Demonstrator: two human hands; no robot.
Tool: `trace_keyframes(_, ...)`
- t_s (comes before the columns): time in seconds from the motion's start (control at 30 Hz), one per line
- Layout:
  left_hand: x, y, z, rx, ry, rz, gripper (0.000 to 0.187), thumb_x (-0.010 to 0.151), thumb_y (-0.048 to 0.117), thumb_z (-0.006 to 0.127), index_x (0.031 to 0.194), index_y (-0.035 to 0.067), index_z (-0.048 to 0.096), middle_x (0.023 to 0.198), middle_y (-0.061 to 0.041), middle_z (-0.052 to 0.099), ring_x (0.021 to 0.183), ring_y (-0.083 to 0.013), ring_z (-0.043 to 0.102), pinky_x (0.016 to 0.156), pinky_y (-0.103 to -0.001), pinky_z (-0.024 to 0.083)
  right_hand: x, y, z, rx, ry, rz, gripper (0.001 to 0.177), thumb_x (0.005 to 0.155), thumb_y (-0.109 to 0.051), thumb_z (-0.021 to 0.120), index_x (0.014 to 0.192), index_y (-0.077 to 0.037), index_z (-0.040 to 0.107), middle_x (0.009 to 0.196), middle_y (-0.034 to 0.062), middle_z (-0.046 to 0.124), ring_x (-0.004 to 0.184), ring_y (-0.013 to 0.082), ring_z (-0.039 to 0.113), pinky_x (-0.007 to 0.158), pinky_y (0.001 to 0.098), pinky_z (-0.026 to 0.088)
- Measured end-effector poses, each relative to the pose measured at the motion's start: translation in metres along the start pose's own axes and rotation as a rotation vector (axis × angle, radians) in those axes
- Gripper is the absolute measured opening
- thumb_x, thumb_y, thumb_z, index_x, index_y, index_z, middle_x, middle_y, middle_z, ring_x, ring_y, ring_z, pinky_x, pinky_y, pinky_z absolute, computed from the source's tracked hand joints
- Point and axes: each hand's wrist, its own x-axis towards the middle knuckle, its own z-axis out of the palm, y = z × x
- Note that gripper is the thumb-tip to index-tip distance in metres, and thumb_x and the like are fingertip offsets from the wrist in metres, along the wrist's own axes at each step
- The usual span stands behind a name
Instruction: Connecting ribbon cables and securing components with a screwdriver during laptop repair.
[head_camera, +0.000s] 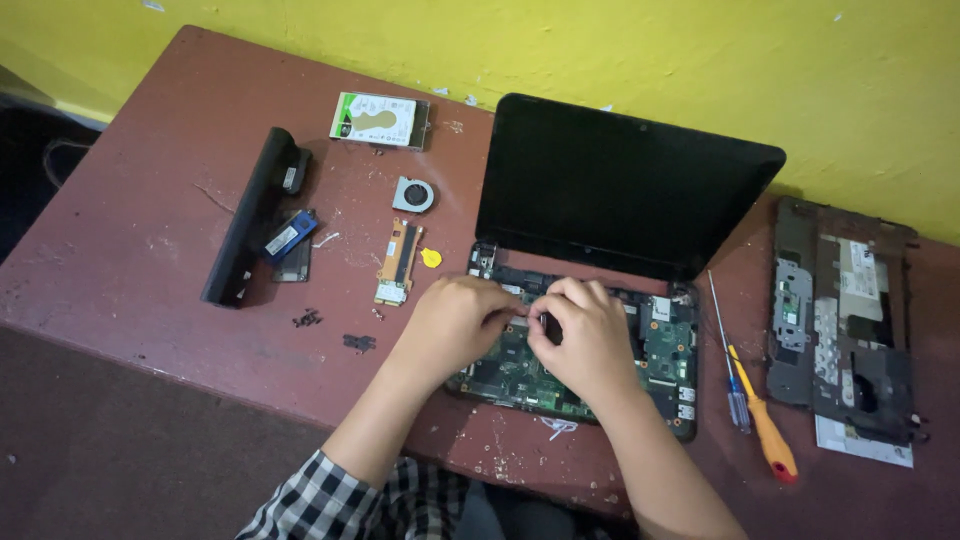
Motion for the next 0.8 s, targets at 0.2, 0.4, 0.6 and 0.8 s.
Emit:
trace_keyframes(0.2, -0.004, 0.002, -0.005, -0.031, 0.061, 0.048, 0.016, 0.079, 0.009, 0.068, 0.091, 0.016, 0.076, 0.081, -0.002, 0.074, 0.084, -0.0273, 0.068, 0.075, -0.039, 0.053, 0.0, 0.001, 0.003, -0.008, -0.024, 0.007, 0.01, 0.073, -0.028, 0.067, 0.08, -0.021, 0.068, 0.089, -0.0046, 0.059, 0.091, 0.025, 0.061, 0.071, 0.0421, 0.051)
trace_keyframes(0.4, -0.006, -0.007, 0.003, -0.047, 0.085, 0.087, 0.019, 0.074, 0.016, 0.073, 0.093, 0.017, 0.074, 0.084, -0.001, 0.074, 0.088, -0.0252, 0.068, 0.077, -0.039, 0.052, -0.001, 0.006, 0.002, -0.025, -0.035, -0.028, 0.012, 0.07, -0.03, 0.068, 0.079, -0.023, 0.066, 0.09, -0.0063, 0.059, 0.093, 0.0234, 0.061, 0.072, 0.0404, 0.051)
trace_keyframes(0.6, -0.008, -0.02, 0.019, -0.047, 0.124, 0.095, 0.016, 0.071, 0.016, 0.075, 0.085, 0.019, 0.07, 0.082, 0.001, 0.072, 0.086, -0.0227, 0.067, 0.075, -0.036, 0.05, 0.0, 0.005, -0.001, 0.022, -0.098, -0.011, 0.016, 0.069, -0.03, 0.068, 0.083, -0.023, 0.068, 0.091, -0.0058, 0.059, 0.095, 0.0238, 0.06, 0.076, 0.0422, 0.05)
trace_keyframes(0.8, -0.008, -0.018, 0.015, -0.067, 0.139, 0.116, 0.013, 0.071, 0.013, 0.074, 0.083, 0.017, 0.069, 0.081, -0.002, 0.072, 0.084, -0.0251, 0.068, 0.072, -0.038, 0.051, -0.001, 0.009, 0.006, -0.022, -0.078, -0.025, 0.016, 0.068, -0.032, 0.068, 0.083, -0.027, 0.066, 0.091, -0.0083, 0.059, 0.095, 0.0217, 0.06, 0.075, 0.0401, 0.049)
